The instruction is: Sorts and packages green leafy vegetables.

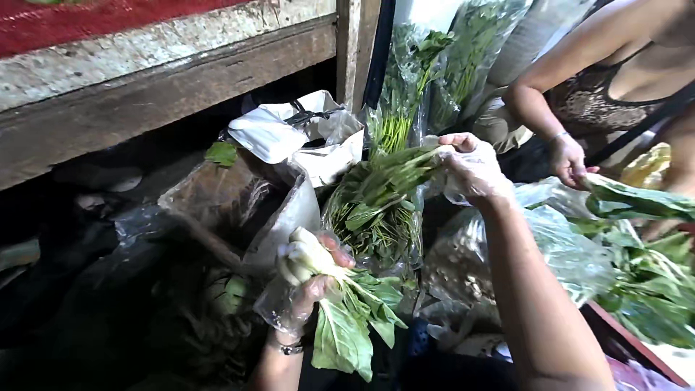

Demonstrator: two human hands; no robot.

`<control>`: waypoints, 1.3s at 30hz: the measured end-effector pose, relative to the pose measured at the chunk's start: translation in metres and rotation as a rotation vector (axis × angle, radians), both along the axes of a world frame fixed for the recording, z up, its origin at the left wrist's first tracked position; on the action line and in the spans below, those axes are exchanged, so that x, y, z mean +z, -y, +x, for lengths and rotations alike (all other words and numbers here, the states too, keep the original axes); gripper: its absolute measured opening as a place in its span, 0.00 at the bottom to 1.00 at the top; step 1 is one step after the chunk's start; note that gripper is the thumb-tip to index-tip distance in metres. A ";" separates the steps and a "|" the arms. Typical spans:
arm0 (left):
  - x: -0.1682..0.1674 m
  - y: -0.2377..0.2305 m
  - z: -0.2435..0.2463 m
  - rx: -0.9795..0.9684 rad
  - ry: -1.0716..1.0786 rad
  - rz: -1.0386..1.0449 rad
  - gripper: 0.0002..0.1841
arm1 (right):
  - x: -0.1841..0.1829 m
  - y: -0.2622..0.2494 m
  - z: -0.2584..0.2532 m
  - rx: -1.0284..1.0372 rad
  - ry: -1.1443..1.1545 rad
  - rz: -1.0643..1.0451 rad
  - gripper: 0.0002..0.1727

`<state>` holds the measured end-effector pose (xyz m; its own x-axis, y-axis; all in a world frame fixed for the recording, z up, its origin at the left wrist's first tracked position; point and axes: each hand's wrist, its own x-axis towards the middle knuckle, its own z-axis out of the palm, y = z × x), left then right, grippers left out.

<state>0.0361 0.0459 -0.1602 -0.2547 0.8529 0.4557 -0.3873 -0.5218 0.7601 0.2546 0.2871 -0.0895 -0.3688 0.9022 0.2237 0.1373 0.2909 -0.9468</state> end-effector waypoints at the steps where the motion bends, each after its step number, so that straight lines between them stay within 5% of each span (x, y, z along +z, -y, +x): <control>1: -0.001 -0.001 0.003 0.025 -0.015 -0.034 0.24 | 0.010 0.009 0.010 0.016 0.008 0.091 0.17; 5: -0.008 -0.005 0.016 0.064 -0.136 -0.158 0.33 | 0.060 0.054 0.045 0.174 0.384 0.330 0.18; 8: -0.010 -0.008 0.029 0.015 -0.220 -0.225 0.39 | 0.082 0.102 0.030 0.324 0.697 0.311 0.10; 12: -0.005 0.004 0.045 0.094 -0.272 -0.337 0.46 | 0.031 0.142 -0.001 0.461 0.185 0.004 0.19; 14: -0.009 0.007 0.045 0.118 -0.304 -0.375 0.51 | -0.002 0.160 -0.010 0.352 -0.127 -0.102 0.22; 16: -0.011 0.006 0.043 0.123 -0.333 -0.400 0.52 | -0.018 0.177 -0.016 0.190 -0.263 -0.122 0.13; 18: -0.010 0.005 0.043 0.116 -0.352 -0.403 0.50 | -0.025 0.190 -0.016 0.120 -0.268 -0.024 0.10; 23: -0.009 0.007 0.044 0.133 -0.324 -0.368 0.49 | -0.032 0.201 0.001 0.273 -0.113 0.154 0.34; 28: -0.011 -0.010 0.044 -0.190 -0.167 -0.163 0.39 | -0.033 0.193 0.016 0.007 -0.111 0.348 0.25; 34: -0.003 0.008 0.056 0.111 -0.322 -0.381 0.48 | -0.044 0.227 -0.024 -0.123 0.098 0.396 0.32; 39: -0.021 0.005 0.045 -0.039 -0.308 -0.275 0.52 | -0.059 0.234 -0.026 -0.114 0.027 0.411 0.36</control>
